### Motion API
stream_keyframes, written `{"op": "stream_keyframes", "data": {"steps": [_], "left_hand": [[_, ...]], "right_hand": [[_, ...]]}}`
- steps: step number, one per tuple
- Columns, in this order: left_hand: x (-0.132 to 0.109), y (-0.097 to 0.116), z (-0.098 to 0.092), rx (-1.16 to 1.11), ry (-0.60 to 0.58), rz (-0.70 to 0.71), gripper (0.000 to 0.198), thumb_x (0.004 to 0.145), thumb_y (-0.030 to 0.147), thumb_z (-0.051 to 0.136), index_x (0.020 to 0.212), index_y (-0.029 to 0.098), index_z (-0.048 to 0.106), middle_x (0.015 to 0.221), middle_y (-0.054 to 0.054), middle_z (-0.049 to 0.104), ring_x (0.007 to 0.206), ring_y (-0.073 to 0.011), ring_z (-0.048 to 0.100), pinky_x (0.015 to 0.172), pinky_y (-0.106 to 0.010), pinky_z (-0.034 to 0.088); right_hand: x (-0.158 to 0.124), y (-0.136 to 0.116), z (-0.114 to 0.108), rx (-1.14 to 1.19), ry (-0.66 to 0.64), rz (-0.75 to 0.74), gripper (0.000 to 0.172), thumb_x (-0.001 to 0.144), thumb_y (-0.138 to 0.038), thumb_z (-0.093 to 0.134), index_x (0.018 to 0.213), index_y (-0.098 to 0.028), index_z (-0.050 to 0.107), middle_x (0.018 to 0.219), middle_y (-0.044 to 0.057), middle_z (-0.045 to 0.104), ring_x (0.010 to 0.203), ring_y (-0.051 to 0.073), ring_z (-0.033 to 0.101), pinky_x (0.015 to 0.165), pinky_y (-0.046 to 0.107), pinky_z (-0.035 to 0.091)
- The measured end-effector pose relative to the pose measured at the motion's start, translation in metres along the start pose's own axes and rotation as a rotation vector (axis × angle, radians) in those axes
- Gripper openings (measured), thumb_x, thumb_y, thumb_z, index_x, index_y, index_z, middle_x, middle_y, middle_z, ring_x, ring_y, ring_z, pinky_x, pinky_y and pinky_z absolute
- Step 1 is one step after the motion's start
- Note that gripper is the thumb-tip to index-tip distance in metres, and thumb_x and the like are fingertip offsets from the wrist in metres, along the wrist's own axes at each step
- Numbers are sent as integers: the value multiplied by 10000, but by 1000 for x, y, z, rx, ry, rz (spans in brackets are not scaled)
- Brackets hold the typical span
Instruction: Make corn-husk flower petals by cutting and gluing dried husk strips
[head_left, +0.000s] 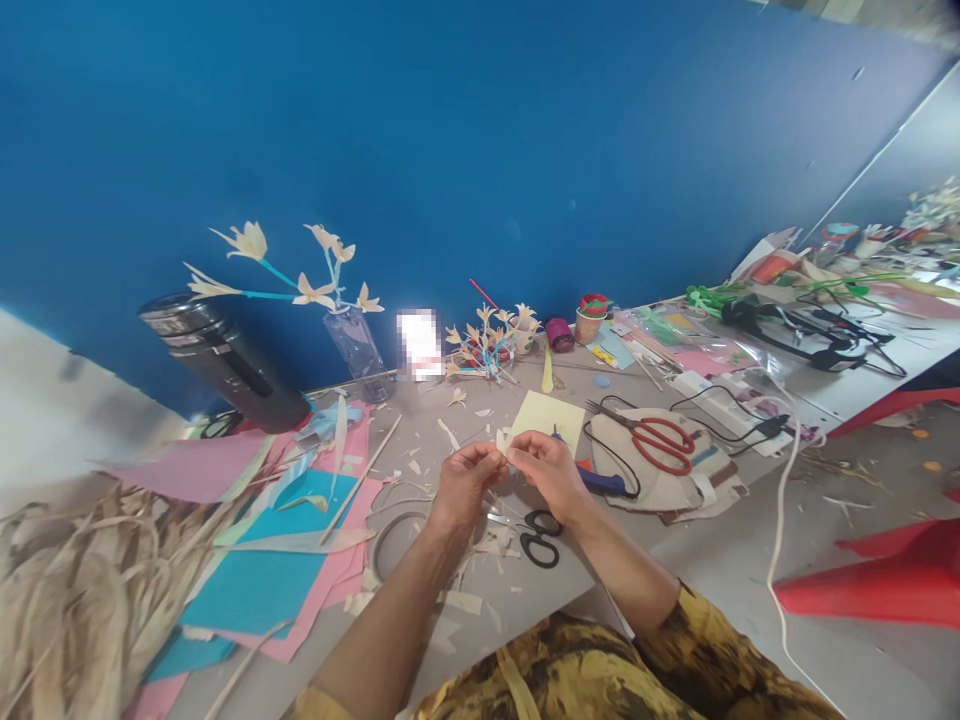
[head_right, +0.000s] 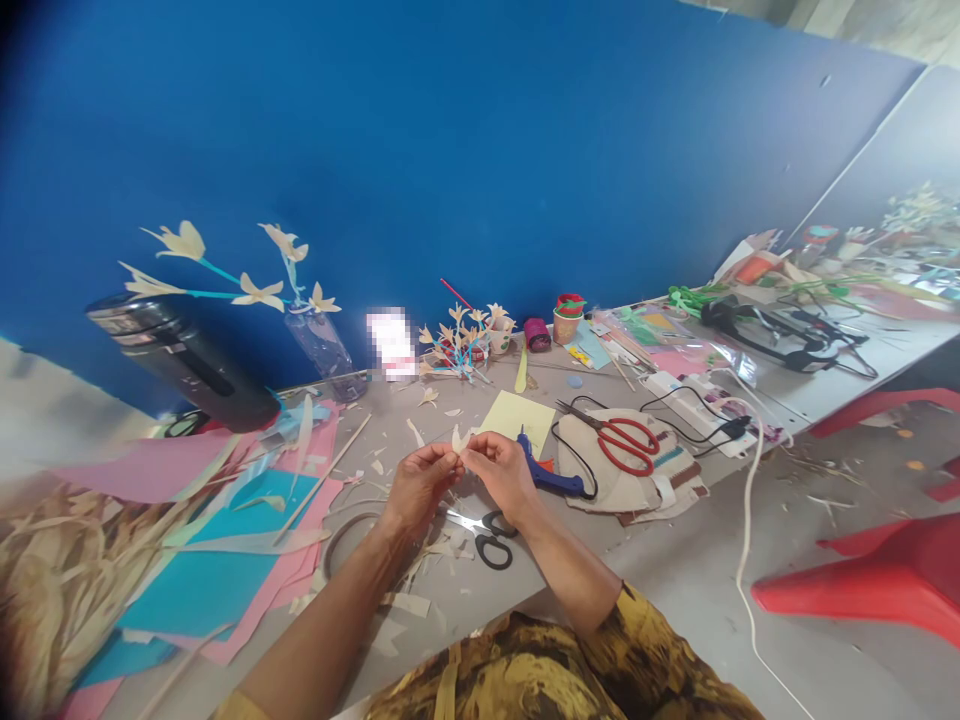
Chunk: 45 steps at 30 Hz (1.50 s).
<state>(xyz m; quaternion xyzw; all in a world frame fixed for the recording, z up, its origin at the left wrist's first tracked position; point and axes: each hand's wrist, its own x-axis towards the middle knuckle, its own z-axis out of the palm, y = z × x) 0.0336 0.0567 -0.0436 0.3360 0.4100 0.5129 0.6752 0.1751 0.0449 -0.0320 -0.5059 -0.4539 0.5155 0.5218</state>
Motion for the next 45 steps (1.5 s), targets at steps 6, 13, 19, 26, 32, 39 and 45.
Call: {"op": "stream_keyframes", "data": {"steps": [6, 13, 19, 26, 32, 39, 45], "left_hand": [[-2, 2, 1, 5, -52, -57, 329, 553, 306, 910, 740, 104, 730, 628, -50, 671, 574, -121, 597, 591, -238, 473], [4, 4, -4, -89, 61, -26, 323, 574, 331, 891, 729, 146, 675, 592, 19, 603, 508, -70, 530, 508, -187, 422], [0, 43, -6, -134, 71, 26, 376, 503, 367, 917, 695, 143, 685, 578, 21, 588, 490, -73, 516, 476, -193, 411], [-41, 103, -9, 288, 138, 312, 239, 623, 317, 851, 793, 166, 778, 724, -55, 715, 555, -128, 579, 528, -259, 477], [-74, 116, -30, 715, 314, 526, 98, 630, 232, 829, 647, 208, 735, 765, -20, 699, 759, -164, 624, 677, -246, 512], [-75, 119, -52, 1046, 124, 350, 258, 778, 403, 684, 619, 203, 652, 771, -46, 699, 748, -203, 643, 677, -283, 503], [-31, 127, -32, 1781, 63, 81, 246, 862, 350, 477, 810, 233, 687, 851, -72, 734, 838, -265, 664, 680, -323, 449]], "right_hand": [[2, 3, -2, -5, 2, -27, 232, 713, -397, 751, 690, -190, 649, 565, -36, 548, 500, 104, 387, 473, 247, 261], [4, -1, -21, 79, 124, -50, 322, 696, -457, 772, 671, -196, 584, 568, -60, 440, 493, 84, 289, 450, 239, 207], [-3, -11, -53, 139, 176, -31, 341, 663, -464, 812, 676, -188, 611, 563, -51, 429, 484, 81, 292, 424, 227, 209], [-21, -24, -100, 210, 288, -54, 329, 636, -418, 854, 662, -192, 616, 579, -45, 445, 498, 73, 305, 429, 222, 219], [-35, -37, -139, 262, 393, -149, 285, 609, -347, 892, 655, -180, 666, 601, -16, 477, 522, 82, 343, 405, 204, 226], [-43, -36, -150, 338, 435, -129, 327, 548, -353, 936, 659, -155, 700, 661, 5, 544, 522, 57, 362, 373, 154, 262], [-39, -25, -146, 330, 391, -117, 267, 605, -321, 914, 707, -154, 733, 703, 21, 579, 538, 55, 393, 378, 139, 282]]}}
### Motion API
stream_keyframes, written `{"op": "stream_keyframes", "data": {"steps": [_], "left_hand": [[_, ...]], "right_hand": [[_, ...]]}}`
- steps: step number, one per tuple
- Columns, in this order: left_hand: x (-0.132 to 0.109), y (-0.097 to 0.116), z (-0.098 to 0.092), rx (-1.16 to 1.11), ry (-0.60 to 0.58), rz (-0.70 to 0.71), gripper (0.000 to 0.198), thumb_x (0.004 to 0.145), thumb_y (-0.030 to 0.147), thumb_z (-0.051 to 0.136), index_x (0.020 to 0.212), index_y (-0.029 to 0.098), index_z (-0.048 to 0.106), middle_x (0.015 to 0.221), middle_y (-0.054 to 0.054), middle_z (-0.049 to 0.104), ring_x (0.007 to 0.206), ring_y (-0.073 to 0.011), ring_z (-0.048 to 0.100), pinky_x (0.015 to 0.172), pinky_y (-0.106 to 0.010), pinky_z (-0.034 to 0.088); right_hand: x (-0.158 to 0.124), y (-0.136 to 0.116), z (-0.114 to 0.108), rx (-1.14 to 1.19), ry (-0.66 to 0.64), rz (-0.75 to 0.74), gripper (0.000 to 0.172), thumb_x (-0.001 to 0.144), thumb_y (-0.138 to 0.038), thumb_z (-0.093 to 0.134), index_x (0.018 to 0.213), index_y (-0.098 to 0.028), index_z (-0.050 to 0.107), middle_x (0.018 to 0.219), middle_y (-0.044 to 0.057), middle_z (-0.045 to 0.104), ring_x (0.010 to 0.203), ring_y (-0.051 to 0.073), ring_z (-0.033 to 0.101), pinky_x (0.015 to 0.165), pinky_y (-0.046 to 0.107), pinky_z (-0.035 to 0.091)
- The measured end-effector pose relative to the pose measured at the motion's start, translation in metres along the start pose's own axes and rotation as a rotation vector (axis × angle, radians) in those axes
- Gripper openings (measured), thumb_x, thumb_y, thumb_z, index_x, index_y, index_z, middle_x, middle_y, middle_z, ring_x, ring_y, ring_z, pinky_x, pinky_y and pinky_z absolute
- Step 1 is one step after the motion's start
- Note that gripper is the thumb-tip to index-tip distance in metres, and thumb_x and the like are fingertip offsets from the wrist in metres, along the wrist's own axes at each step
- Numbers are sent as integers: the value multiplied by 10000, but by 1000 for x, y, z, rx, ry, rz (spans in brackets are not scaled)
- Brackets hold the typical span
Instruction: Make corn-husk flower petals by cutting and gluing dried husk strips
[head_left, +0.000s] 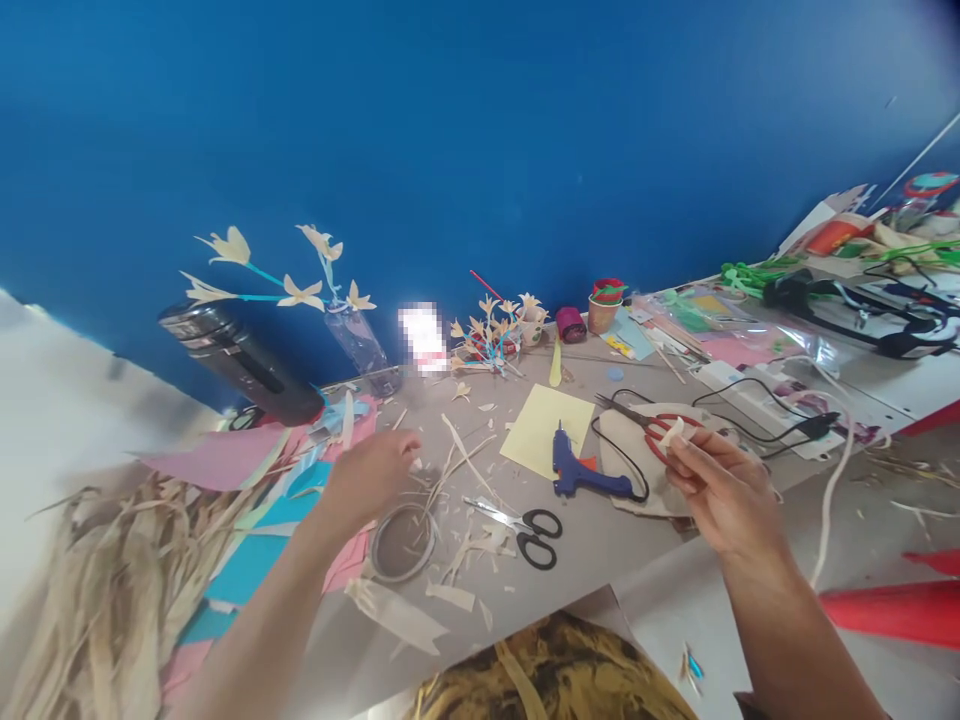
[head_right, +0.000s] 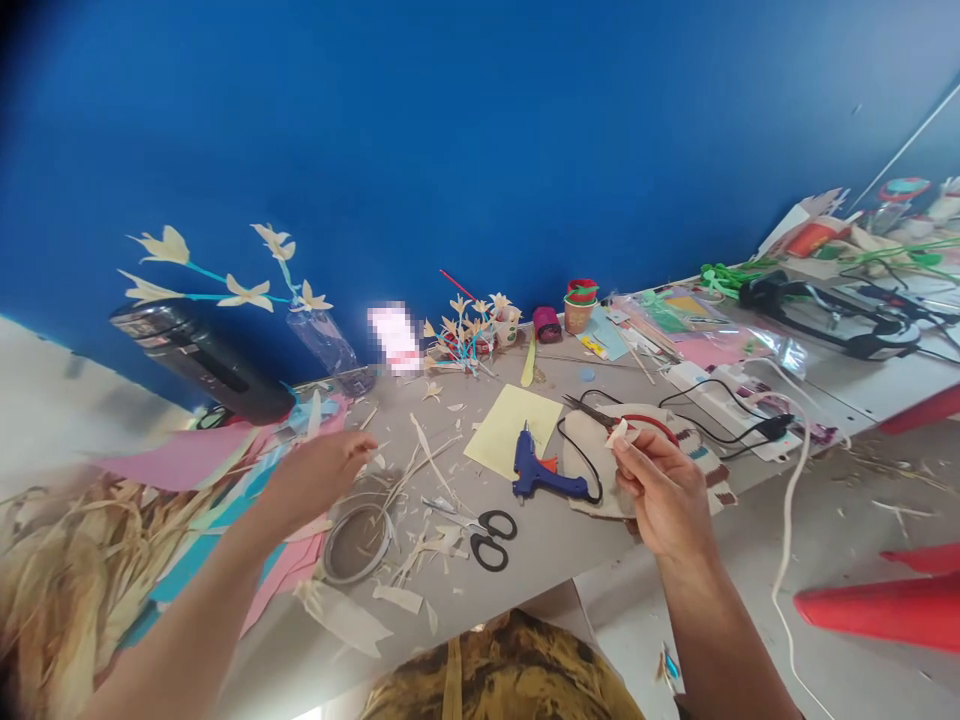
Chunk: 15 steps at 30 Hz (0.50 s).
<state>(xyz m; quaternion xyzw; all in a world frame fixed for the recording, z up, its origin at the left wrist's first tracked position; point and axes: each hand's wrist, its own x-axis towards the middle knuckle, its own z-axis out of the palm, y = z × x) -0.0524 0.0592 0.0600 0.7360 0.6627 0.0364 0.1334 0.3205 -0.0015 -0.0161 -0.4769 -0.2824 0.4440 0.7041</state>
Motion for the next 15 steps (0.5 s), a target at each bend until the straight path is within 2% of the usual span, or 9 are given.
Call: {"op": "stream_keyframes", "data": {"steps": [1, 3, 6, 8, 10, 15], "left_hand": [[6, 3, 1, 36, 27, -14, 274, 875, 364, 454, 763, 221, 658, 779, -69, 711, 790, -258, 653, 663, -323, 436], [12, 5, 7, -47, 63, 34, 337, 912, 408, 399, 749, 212, 620, 691, -47, 666, 715, -231, 632, 656, -319, 435], [10, -4, 21, -274, 98, 114, 294, 907, 364, 395, 979, 211, 635, 817, -37, 705, 781, -212, 654, 740, -318, 472], [2, -15, 31, -359, 121, 80, 308, 891, 334, 410, 1063, 207, 631, 898, -48, 722, 840, -217, 666, 790, -331, 484], [-7, -25, 37, -443, 130, 4, 306, 894, 357, 418, 1018, 198, 649, 849, -52, 721, 805, -222, 671, 777, -341, 500], [-33, -34, 41, -635, 132, -79, 320, 907, 420, 466, 1002, 193, 670, 799, -47, 731, 741, -214, 684, 729, -335, 541]], "right_hand": [[0, -1, 0, 2, 12, -8, 267, 603, -321, 915, 702, -156, 730, 706, 22, 586, 535, 54, 394, 377, 139, 286], [-1, -5, 0, 6, 39, -19, 275, 588, -319, 922, 674, -159, 714, 687, 16, 585, 523, 51, 392, 374, 138, 287], [-3, -12, -3, 6, 77, -9, 314, 530, -306, 942, 631, -161, 682, 647, 0, 567, 513, 48, 394, 368, 135, 276], [-4, -15, -7, -5, 93, -3, 326, 512, -299, 945, 628, -160, 674, 647, 0, 572, 515, 48, 398, 367, 137, 270], [-6, -13, -10, -18, 88, -2, 312, 532, -296, 936, 645, -166, 677, 636, -9, 559, 515, 52, 397, 372, 144, 273], [-14, 3, 0, -56, -38, 36, 257, 634, -303, 886, 672, -180, 664, 602, -32, 499, 491, 59, 360, 387, 180, 269]]}}
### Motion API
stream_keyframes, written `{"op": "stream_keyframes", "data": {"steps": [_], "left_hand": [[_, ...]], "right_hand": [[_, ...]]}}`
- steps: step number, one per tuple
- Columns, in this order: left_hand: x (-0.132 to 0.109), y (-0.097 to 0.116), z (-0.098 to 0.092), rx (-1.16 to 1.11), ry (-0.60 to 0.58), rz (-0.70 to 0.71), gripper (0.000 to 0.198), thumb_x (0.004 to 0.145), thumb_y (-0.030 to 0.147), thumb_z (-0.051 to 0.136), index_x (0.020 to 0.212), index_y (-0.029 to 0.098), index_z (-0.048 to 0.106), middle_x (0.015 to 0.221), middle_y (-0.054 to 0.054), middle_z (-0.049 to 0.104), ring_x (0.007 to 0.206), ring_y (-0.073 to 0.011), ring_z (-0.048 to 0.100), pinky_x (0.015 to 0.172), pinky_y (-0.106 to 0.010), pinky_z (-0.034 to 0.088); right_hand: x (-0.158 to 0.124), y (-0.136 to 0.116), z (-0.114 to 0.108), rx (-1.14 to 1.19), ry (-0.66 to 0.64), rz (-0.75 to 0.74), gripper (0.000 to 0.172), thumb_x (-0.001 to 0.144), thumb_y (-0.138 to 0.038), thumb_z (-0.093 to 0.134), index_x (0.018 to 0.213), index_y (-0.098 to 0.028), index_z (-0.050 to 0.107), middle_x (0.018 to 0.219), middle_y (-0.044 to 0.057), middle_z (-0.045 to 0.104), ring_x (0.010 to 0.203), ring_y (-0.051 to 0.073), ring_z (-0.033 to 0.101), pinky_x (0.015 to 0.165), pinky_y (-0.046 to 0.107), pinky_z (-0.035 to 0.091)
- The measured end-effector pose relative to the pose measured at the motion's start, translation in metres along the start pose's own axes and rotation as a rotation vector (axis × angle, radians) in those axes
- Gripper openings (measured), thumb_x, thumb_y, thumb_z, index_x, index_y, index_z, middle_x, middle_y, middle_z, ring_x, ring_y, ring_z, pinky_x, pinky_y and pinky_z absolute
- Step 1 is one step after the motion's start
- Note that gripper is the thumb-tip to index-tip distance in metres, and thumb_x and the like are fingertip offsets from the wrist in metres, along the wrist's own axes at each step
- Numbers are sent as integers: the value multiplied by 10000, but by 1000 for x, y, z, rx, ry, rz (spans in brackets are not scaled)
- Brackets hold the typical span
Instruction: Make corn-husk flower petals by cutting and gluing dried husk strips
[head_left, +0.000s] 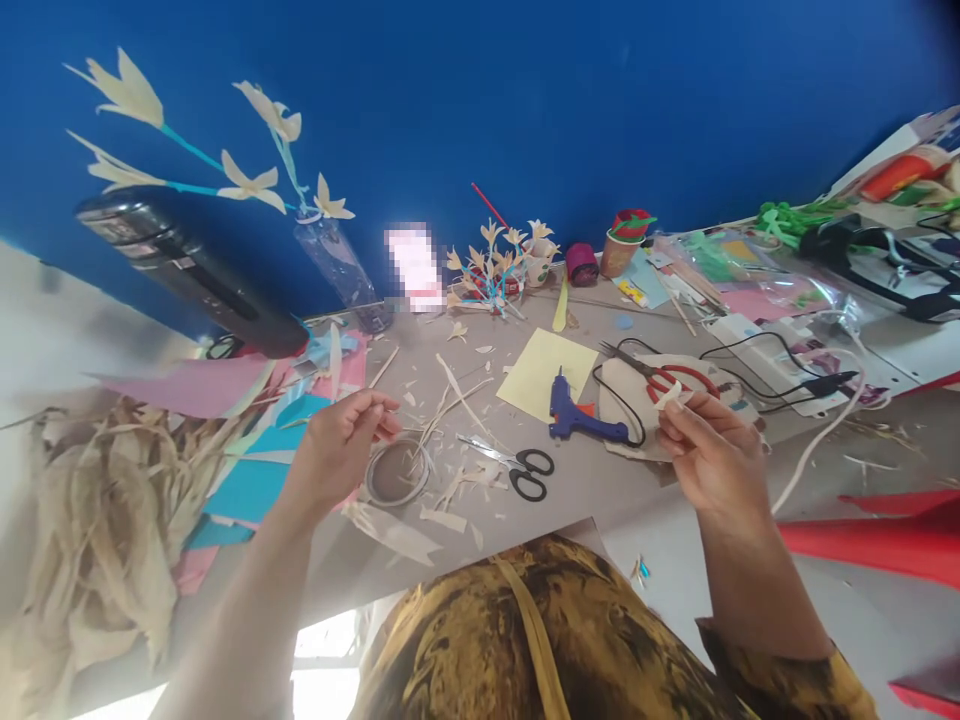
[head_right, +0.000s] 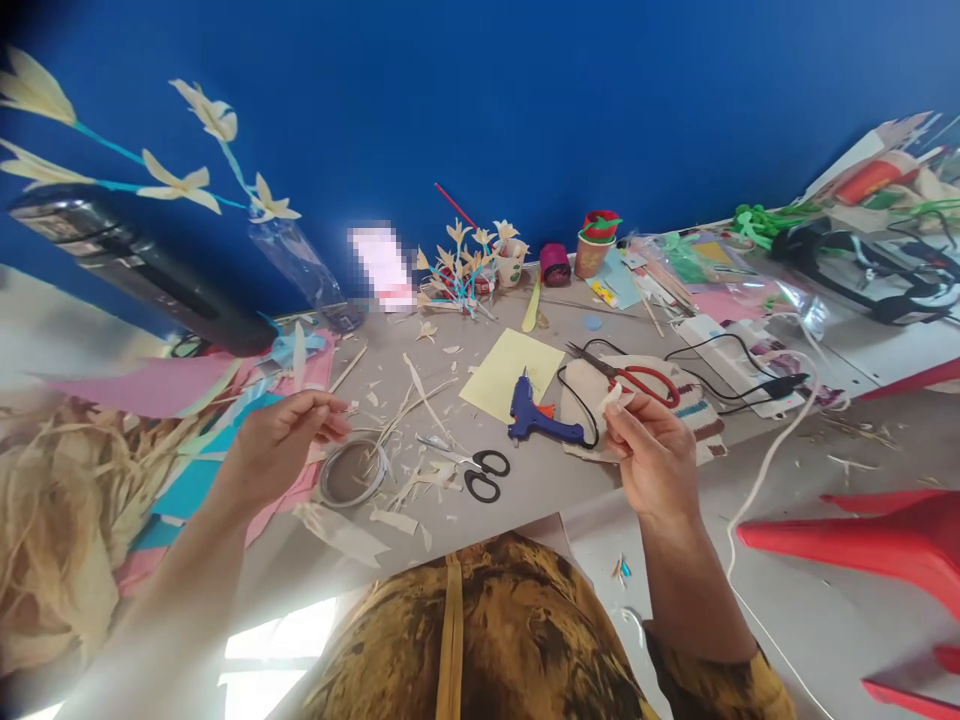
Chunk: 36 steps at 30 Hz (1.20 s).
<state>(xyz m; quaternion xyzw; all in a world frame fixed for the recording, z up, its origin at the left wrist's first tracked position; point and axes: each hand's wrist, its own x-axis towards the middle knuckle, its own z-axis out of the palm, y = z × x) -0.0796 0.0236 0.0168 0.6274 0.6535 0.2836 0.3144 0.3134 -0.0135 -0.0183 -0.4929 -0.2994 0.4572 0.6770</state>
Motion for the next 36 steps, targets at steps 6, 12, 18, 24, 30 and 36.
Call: {"op": "stream_keyframes", "data": {"steps": [6, 12, 18, 24, 30, 36], "left_hand": [[-31, 4, 10, 24, -47, -33, 259, 865, 418, 592, 953, 229, 745, 817, -25, 770, 691, -203, 696, 667, -309, 538], [-36, 1, 57, 237, -86, 443, 192, 875, 152, 583, 997, 209, 720, 957, -61, 730, 920, -215, 642, 821, -345, 508], [-17, 7, 87, 456, -237, 633, 233, 870, 46, 523, 857, 195, 702, 915, -84, 632, 932, -223, 548, 811, -348, 466], [-11, 11, 74, 281, -409, 558, 202, 872, 88, 476, 793, 194, 628, 892, -71, 625, 911, -214, 553, 822, -344, 448], [-14, 15, 42, 73, -475, 224, 172, 880, 283, 497, 859, 228, 659, 902, -15, 688, 847, -188, 622, 760, -299, 465], [19, 28, 20, -48, -350, 50, 224, 783, 392, 623, 812, 197, 730, 708, -5, 687, 637, -165, 584, 614, -279, 436]], "right_hand": [[-21, 27, 34, -42, -135, 81, 279, 680, -370, 857, 696, -192, 643, 588, -36, 482, 500, 76, 346, 414, 206, 241], [-39, 61, 48, -234, -239, 140, 277, 761, -416, 788, 735, -184, 639, 606, -34, 500, 512, 86, 342, 460, 227, 270], [-46, 69, 50, -418, -306, 65, 279, 805, -440, 713, 734, -187, 618, 652, -13, 539, 585, 123, 436, 555, 244, 369], [-47, 64, 49, -496, -338, 43, 269, 830, -442, 676, 741, -193, 627, 658, 0, 542, 620, 145, 454, 555, 241, 363], [-45, 57, 61, -476, -359, 19, 272, 823, -440, 680, 725, -194, 616, 663, -4, 552, 609, 140, 473, 562, 237, 379], [-41, 59, 72, -457, -399, -21, 274, 841, -429, 672, 734, -189, 597, 664, -13, 523, 581, 125, 451, 552, 237, 378]]}}
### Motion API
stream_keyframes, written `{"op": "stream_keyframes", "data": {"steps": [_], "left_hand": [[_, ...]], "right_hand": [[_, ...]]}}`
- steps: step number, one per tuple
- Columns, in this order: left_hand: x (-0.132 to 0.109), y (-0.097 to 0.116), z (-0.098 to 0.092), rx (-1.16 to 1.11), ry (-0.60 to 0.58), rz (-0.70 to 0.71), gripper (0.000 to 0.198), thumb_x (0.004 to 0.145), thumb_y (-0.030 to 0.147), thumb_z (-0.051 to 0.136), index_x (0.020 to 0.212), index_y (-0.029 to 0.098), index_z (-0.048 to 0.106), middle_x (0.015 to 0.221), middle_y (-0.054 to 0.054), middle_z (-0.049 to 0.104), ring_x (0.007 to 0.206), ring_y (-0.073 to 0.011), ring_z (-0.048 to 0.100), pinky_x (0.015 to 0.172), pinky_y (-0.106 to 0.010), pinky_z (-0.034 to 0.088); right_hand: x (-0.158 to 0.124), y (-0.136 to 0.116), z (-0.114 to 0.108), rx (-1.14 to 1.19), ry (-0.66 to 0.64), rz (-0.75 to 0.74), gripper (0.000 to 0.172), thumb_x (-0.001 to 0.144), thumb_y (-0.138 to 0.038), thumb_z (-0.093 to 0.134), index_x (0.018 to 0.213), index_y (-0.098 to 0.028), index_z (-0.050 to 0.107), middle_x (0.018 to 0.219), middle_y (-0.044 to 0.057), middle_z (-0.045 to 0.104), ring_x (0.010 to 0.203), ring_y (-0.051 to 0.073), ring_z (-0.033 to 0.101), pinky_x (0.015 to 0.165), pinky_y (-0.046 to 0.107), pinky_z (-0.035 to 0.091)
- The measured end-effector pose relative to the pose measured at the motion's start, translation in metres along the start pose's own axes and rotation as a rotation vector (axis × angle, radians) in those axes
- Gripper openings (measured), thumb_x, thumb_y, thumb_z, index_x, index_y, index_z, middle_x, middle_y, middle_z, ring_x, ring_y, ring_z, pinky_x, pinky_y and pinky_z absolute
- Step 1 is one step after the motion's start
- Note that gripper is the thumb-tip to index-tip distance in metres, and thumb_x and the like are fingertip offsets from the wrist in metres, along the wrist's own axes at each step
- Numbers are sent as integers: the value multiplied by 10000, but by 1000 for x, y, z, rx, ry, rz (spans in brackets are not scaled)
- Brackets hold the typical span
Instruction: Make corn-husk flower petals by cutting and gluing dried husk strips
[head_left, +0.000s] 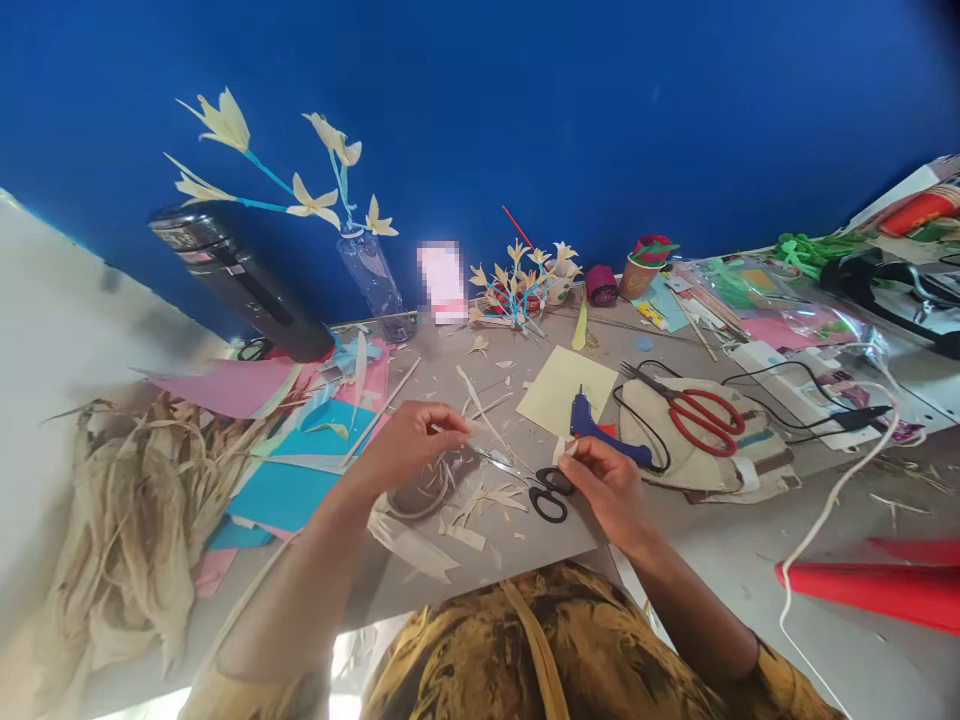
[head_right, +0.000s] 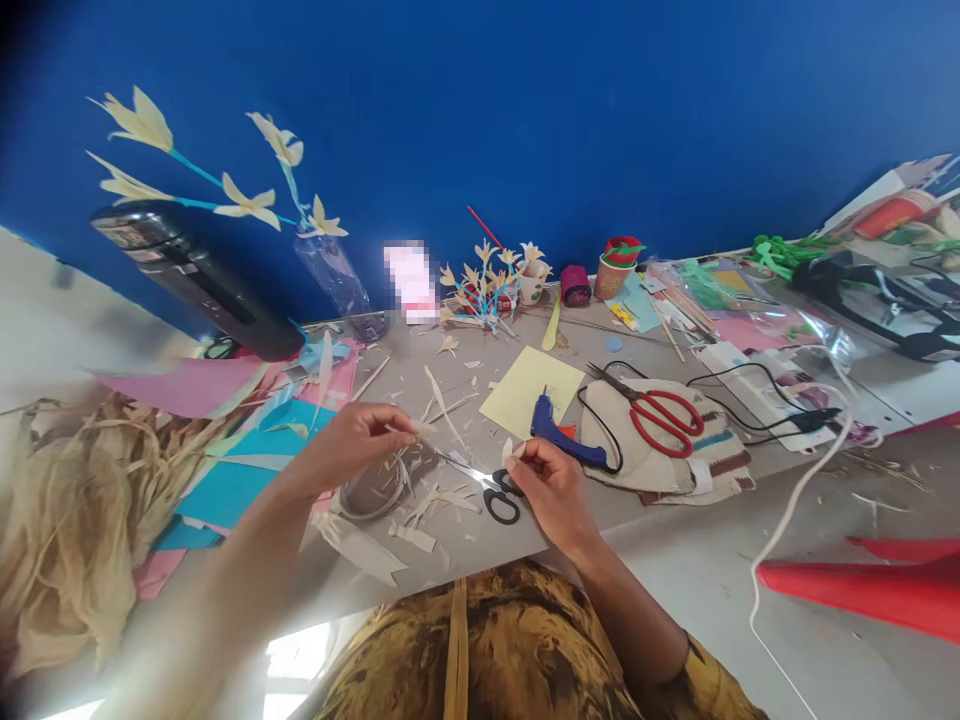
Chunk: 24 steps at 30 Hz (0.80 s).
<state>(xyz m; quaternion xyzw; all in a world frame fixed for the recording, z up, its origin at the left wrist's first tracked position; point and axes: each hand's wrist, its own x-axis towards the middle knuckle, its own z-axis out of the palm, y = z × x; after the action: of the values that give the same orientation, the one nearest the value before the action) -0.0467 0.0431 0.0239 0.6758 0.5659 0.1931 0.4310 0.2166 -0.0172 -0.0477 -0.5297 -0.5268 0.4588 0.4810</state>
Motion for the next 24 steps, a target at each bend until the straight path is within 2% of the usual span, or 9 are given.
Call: {"op": "stream_keyframes", "data": {"steps": [3, 8, 10, 12, 14, 15, 17, 20, 24], "left_hand": [[25, 8, 1, -6, -7, 60, 186, 723, 341, 672, 781, 185, 755, 741, -21, 723, 686, -172, 616, 655, -282, 452], [69, 7, 33, -34, -238, 120, 170, 665, 281, 678, 749, 151, 748, 717, -40, 729, 681, -181, 640, 657, -284, 471], [80, 3, 42, -44, -236, 125, 233, 666, 264, 660, 838, 140, 754, 763, -50, 741, 710, -185, 654, 682, -285, 485], [86, -1, 43, -41, -162, 119, 393, 669, 244, 635, 1034, 136, 733, 847, -59, 752, 751, -191, 664, 703, -291, 492], [84, -3, 35, -8, -42, 107, 477, 677, 241, 617, 1137, 141, 693, 901, -63, 749, 772, -195, 659, 704, -295, 487], [81, -4, 29, 19, 13, 97, 439, 689, 251, 609, 1104, 142, 700, 892, -62, 744, 765, -195, 653, 693, -294, 481], [68, -6, 16, 96, 78, 70, 274, 727, 295, 586, 918, 153, 721, 794, -44, 725, 706, -188, 633, 653, -289, 465], [41, -8, 2, 182, 42, 30, 227, 778, 325, 531, 781, 176, 702, 700, -20, 695, 659, -186, 620, 619, -289, 444], [4, -11, 8, 265, -76, 19, 193, 787, 311, 542, 752, 215, 706, 717, -7, 696, 693, -195, 624, 628, -292, 427]], "right_hand": [[-5, 11, 4, -48, 11, -8, 263, 855, -421, 663, 743, -191, 604, 676, -7, 551, 589, 136, 472, 558, 246, 390], [-17, 28, 8, -157, 57, -120, 229, 888, -379, 628, 745, -202, 606, 726, 24, 592, 637, 164, 520, 586, 268, 414], [-20, 29, 8, -177, 60, -173, 226, 899, -365, 620, 740, -206, 596, 742, 34, 595, 660, 172, 538, 601, 276, 427], [-21, 29, 7, -185, 72, -190, 231, 901, -368, 618, 735, -210, 587, 745, 39, 597, 677, 179, 554, 608, 280, 438], [-22, 28, 6, -189, 86, -180, 227, 899, -374, 618, 742, -213, 589, 743, 40, 599, 686, 184, 563, 606, 281, 443], [-22, 28, 6, -189, 89, -174, 223, 896, -376, 619, 747, -213, 593, 742, 40, 599, 686, 184, 564, 601, 281, 443], [-22, 28, 4, -183, 84, -164, 217, 892, -374, 623, 753, -209, 600, 746, 44, 605, 690, 185, 563, 598, 283, 444], [-21, 29, 4, -151, 80, -159, 216, 885, -365, 636, 742, -205, 607, 761, 48, 617, 681, 181, 558, 600, 286, 444], [-21, 28, 4, -140, 100, -123, 214, 877, -375, 644, 742, -213, 610, 745, 39, 616, 658, 179, 551, 592, 285, 435]]}}
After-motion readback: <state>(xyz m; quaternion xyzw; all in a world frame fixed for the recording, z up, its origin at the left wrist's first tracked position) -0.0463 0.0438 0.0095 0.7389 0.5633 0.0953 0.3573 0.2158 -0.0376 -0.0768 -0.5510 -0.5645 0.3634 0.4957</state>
